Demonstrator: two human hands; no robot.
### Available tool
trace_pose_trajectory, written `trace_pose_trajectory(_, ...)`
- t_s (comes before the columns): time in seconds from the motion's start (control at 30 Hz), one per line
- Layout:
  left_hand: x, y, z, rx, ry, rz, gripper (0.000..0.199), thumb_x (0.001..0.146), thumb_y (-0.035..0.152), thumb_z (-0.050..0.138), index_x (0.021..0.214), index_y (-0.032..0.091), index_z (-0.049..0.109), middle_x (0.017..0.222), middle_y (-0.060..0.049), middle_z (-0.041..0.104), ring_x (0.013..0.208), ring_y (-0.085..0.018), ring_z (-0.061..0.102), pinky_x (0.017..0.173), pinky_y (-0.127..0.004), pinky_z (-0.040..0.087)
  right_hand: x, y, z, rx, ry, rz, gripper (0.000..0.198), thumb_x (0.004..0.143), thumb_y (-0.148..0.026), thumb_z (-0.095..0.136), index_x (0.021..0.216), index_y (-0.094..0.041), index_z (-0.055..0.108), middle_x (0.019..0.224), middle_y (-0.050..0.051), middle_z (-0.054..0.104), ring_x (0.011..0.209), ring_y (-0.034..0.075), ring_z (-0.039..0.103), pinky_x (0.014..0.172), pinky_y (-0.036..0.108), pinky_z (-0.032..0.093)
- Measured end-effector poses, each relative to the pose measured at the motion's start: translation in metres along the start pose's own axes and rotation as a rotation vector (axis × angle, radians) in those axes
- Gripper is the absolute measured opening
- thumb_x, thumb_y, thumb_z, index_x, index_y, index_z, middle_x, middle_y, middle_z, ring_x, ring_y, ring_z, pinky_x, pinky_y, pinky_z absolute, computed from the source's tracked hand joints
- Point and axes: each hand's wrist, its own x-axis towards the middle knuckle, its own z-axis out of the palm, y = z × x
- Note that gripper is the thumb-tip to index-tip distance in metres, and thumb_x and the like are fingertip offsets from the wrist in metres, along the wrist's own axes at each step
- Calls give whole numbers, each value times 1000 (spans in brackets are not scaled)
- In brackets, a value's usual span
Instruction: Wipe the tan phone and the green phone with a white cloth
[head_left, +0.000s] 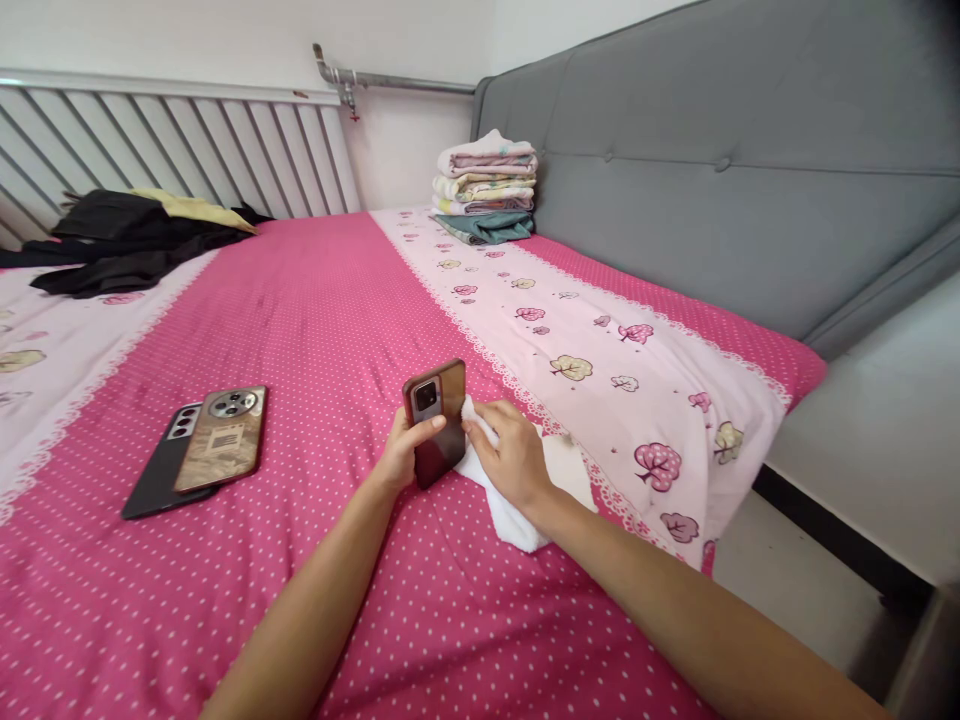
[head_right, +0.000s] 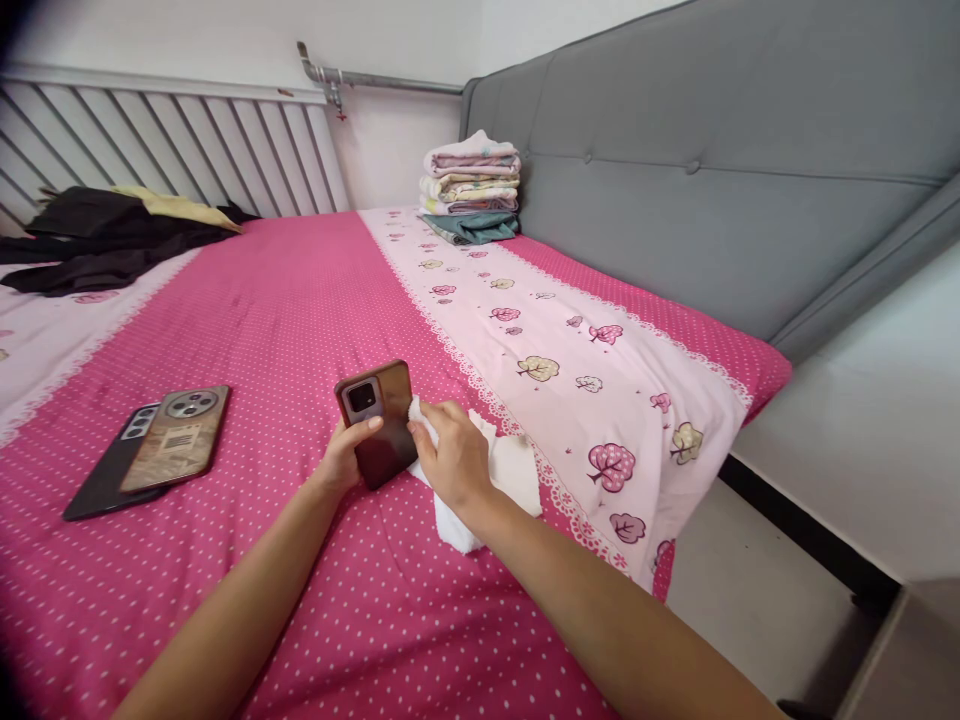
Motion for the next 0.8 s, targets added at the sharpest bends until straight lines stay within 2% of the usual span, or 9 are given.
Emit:
trace_pose_trajectory(0.27, 0, -1, 0, 4, -2, -4, 40, 58, 35, 83, 92, 15, 76, 90, -7, 76, 80, -22, 69, 79, -32, 56, 0, 0, 0, 1, 2, -4, 26, 95, -28, 51, 112, -19, 69, 98, 8, 69, 92, 22, 65, 81, 34, 51)
trace_pose_trajectory(0.6, 0, 1, -1, -26, -20, 0, 37, 59, 34, 84, 91, 17, 77, 89, -3, 77, 78, -18, 69, 76, -27, 56, 0, 0, 0, -2, -7, 2, 27, 95, -27, 51, 112, -18, 69, 98, 8, 68, 91, 22, 65, 81, 34, 51)
trace_pose_trajectory(0.8, 1, -1, -1, 12, 14, -10, 43, 57, 36, 83, 93, 15, 75, 92, -7, 76, 81, -23, 70, 81, -33, 56, 0, 1, 0, -9, 1, -5, 26, 94, -28, 52, 112, -19, 69, 98, 8, 68, 92, 22, 65, 81, 34, 51)
